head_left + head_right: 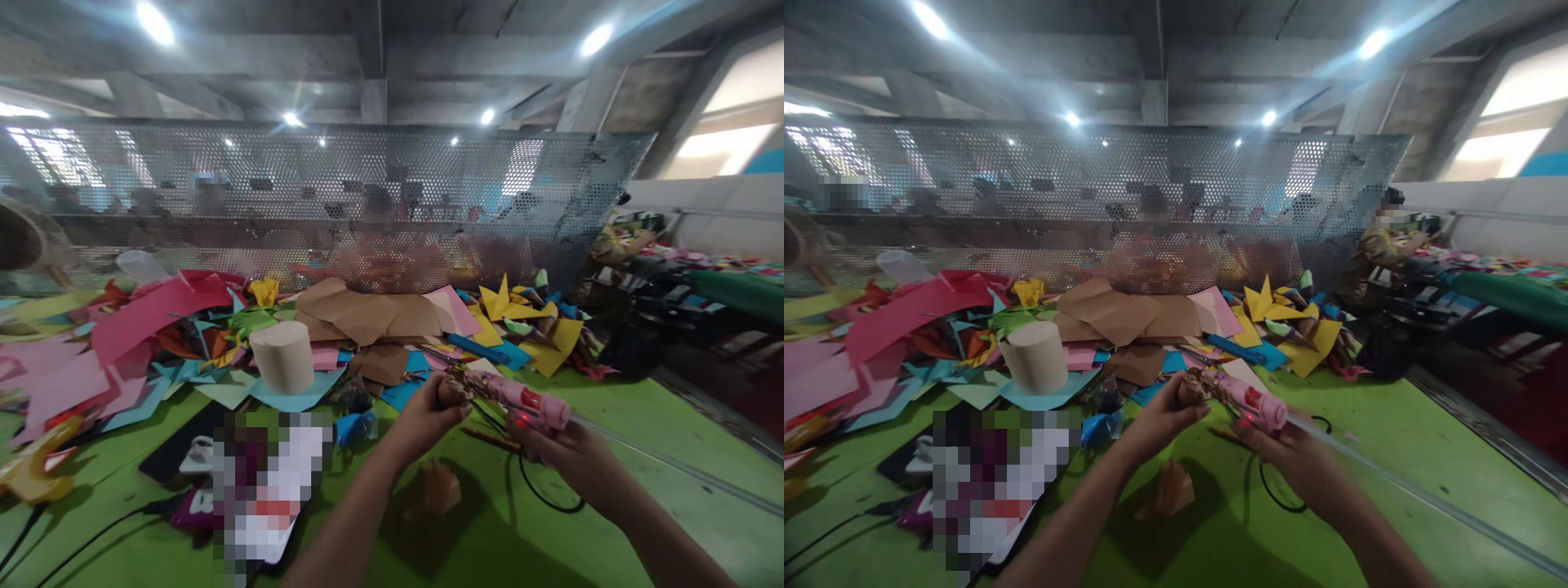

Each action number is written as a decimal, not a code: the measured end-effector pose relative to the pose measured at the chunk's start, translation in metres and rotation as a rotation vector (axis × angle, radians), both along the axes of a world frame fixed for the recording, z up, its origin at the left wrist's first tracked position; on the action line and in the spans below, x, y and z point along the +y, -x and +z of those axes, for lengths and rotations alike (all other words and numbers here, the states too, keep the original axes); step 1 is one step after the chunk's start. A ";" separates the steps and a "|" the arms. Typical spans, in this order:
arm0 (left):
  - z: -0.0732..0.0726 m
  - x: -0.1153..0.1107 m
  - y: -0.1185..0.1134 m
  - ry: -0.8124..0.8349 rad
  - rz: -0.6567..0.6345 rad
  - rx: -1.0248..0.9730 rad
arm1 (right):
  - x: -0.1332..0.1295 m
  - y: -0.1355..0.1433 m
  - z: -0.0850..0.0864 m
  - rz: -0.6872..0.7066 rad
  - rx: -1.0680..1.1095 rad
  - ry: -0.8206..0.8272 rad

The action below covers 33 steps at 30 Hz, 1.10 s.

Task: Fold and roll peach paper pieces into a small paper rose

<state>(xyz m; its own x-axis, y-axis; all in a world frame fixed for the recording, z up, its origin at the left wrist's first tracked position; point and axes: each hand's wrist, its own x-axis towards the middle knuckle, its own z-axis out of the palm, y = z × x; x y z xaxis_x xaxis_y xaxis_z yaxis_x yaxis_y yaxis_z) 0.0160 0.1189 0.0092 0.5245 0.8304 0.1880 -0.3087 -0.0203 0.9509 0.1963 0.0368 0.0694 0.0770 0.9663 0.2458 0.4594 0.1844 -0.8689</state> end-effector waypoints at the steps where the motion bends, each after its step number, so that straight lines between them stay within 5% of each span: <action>1: 0.000 0.000 0.000 0.007 0.001 -0.001 | 0.000 0.000 0.000 0.001 -0.009 0.000; 11: 0.008 -0.002 0.000 -0.016 0.031 0.014 | 0.000 -0.004 -0.003 -0.008 -0.035 0.010; 33: -0.003 0.003 0.003 -0.225 0.173 0.204 | -0.003 0.000 0.005 -0.033 -0.041 0.020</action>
